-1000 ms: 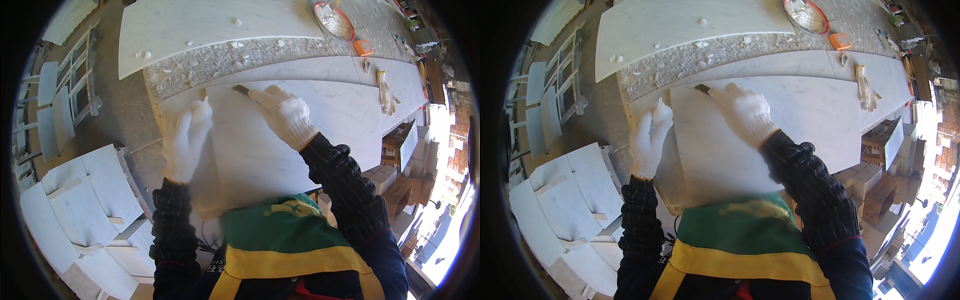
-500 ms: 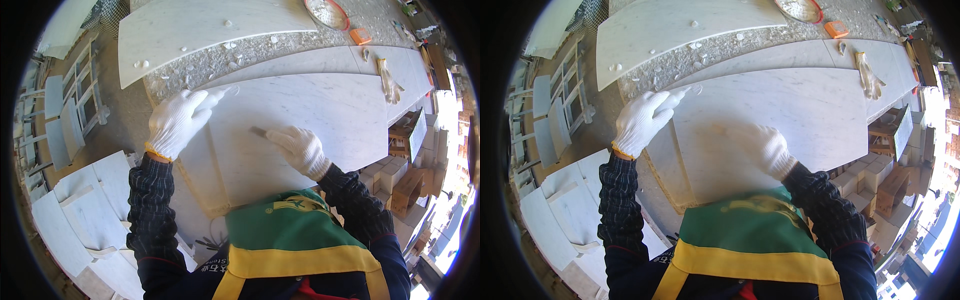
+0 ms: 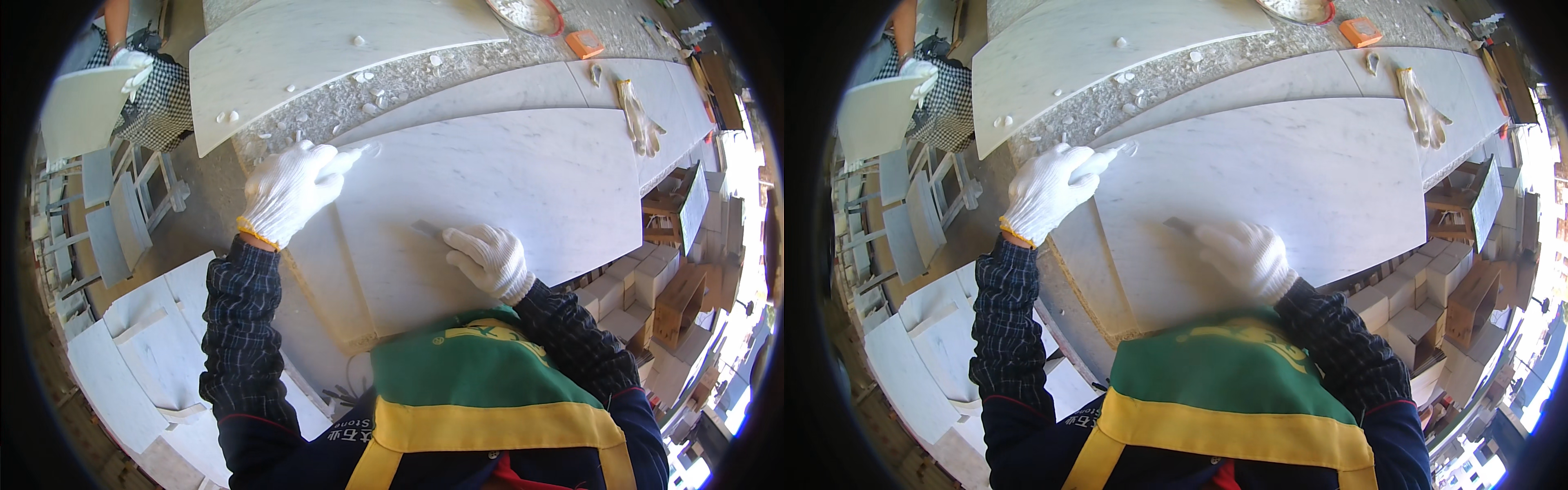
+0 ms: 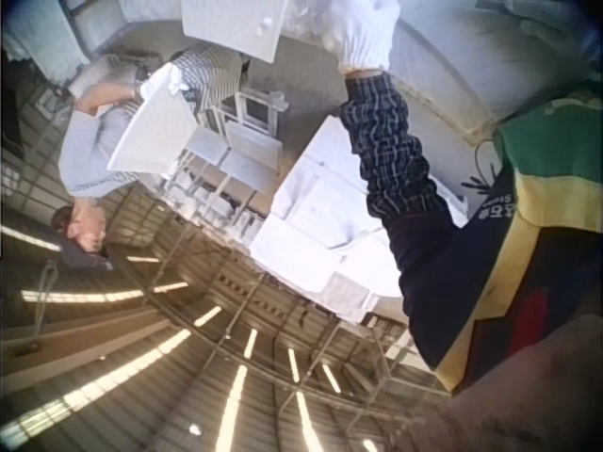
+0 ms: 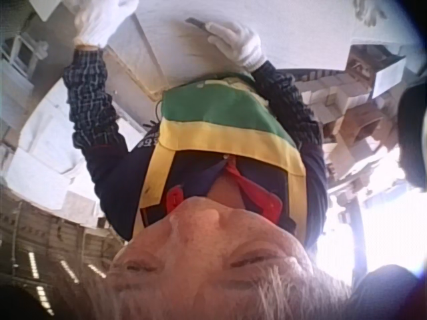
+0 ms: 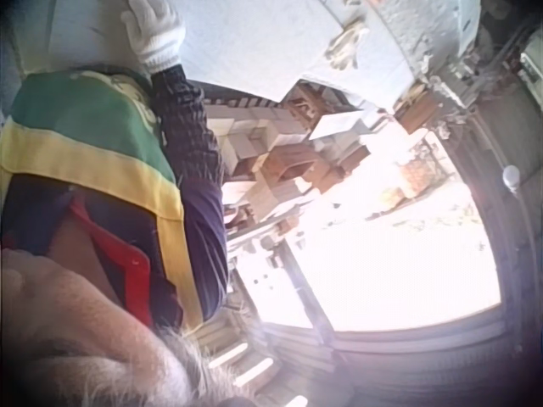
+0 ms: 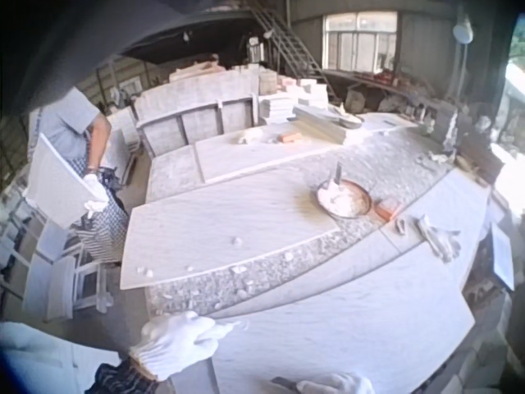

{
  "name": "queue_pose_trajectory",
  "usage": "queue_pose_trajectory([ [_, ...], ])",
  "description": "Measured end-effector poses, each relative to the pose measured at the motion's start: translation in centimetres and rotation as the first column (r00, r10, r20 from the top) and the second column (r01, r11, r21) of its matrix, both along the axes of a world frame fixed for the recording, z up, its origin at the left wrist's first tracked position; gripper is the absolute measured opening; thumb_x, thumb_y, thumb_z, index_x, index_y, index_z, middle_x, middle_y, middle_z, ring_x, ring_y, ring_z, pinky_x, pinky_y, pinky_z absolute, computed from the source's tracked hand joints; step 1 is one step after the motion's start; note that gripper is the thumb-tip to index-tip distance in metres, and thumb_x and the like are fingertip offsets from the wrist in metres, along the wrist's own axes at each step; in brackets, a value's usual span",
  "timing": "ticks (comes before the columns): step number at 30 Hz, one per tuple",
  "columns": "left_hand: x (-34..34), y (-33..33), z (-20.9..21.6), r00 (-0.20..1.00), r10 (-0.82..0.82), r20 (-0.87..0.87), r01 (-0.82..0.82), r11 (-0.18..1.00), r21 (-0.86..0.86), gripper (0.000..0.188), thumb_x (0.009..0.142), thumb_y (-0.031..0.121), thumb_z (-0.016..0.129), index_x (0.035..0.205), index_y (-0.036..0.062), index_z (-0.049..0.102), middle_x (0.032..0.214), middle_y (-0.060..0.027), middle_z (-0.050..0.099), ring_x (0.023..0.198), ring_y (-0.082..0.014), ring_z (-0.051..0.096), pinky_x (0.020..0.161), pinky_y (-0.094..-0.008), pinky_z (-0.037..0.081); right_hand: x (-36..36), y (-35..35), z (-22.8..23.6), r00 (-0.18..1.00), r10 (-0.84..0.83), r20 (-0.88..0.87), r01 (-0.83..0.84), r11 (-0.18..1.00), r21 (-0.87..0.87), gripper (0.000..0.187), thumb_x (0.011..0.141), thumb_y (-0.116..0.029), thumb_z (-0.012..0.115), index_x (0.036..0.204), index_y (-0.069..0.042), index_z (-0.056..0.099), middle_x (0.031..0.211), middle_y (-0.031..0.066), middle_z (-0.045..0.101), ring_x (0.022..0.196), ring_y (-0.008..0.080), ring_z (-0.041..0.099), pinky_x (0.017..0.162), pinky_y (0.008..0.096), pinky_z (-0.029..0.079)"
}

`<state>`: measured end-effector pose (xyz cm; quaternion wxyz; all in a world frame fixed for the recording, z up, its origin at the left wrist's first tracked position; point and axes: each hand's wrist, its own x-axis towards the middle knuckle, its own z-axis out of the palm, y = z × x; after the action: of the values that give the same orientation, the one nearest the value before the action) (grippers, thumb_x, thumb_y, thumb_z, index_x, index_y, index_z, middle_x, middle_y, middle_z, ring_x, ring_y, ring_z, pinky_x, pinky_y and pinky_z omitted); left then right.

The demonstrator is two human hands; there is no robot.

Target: The person applies adhesive from a squeeze bottle along the edges of a large white tile, then uses a small metal tool to spread and smooth the adhesive. After finishing, the person lifts the tile and places it onto a stack of similar tiles.

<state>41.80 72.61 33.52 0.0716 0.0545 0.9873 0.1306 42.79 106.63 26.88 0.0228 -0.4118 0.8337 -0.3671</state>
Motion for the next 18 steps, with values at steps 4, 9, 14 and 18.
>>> queue_pose_trajectory([
  [4,-0.22,-0.05,-0.07,0.999,-0.049,-0.015,0.049,0.999,-0.021,0.026,0.093,0.032,0.065,0.115,0.0188,0.073,0.096,-0.0124,0.068,0.084,-0.0345,0.068,0.072,-0.0453,0.056,-0.03,0.01,-0.39,1.0,0.004,0.006,-0.004,1.0,-0.001,0.029,0.089,-0.018,0.075,0.115,-0.004,0.073,0.099,0.0134,0.074,0.078,0.0334,0.07,0.065,0.041,0.058],
  [9,-0.13,0.25,0.33,0.998,-0.048,-0.032,0.047,0.999,-0.024,0.026,0.093,0.031,0.065,0.115,0.0201,0.073,0.093,-0.0117,0.067,0.083,-0.0339,0.068,0.072,-0.0453,0.055,0.0,0.21,-0.49,1.0,0.009,0.017,-0.009,1.0,0.027,0.03,0.089,-0.018,0.076,0.115,-0.004,0.073,0.098,0.013,0.074,0.077,0.0328,0.07,0.065,0.0405,0.058],
  [14,-0.3,0.36,0.45,0.997,-0.069,-0.039,0.069,0.997,-0.019,0.026,0.093,0.031,0.066,0.116,0.0207,0.073,0.091,-0.0116,0.066,0.082,-0.0339,0.068,0.071,-0.0452,0.055,-0.05,0.12,-0.45,1.0,0.006,-0.011,-0.006,1.0,-0.009,0.031,0.088,-0.018,0.077,0.116,-0.004,0.073,0.096,0.0123,0.074,0.074,0.0321,0.069,0.063,0.0402,0.057],
  [18,-0.34,0.31,0.38,0.993,-0.096,-0.067,0.093,0.994,-0.049,0.027,0.093,0.029,0.066,0.118,0.0233,0.073,0.09,-0.0094,0.066,0.08,-0.0322,0.068,0.07,-0.0445,0.056,-0.11,0.11,-0.31,1.0,0.009,-0.016,-0.009,1.0,-0.024,0.032,0.088,-0.018,0.077,0.117,-0.004,0.072,0.094,0.0123,0.073,0.073,0.0321,0.069,0.062,0.0405,0.056],
])
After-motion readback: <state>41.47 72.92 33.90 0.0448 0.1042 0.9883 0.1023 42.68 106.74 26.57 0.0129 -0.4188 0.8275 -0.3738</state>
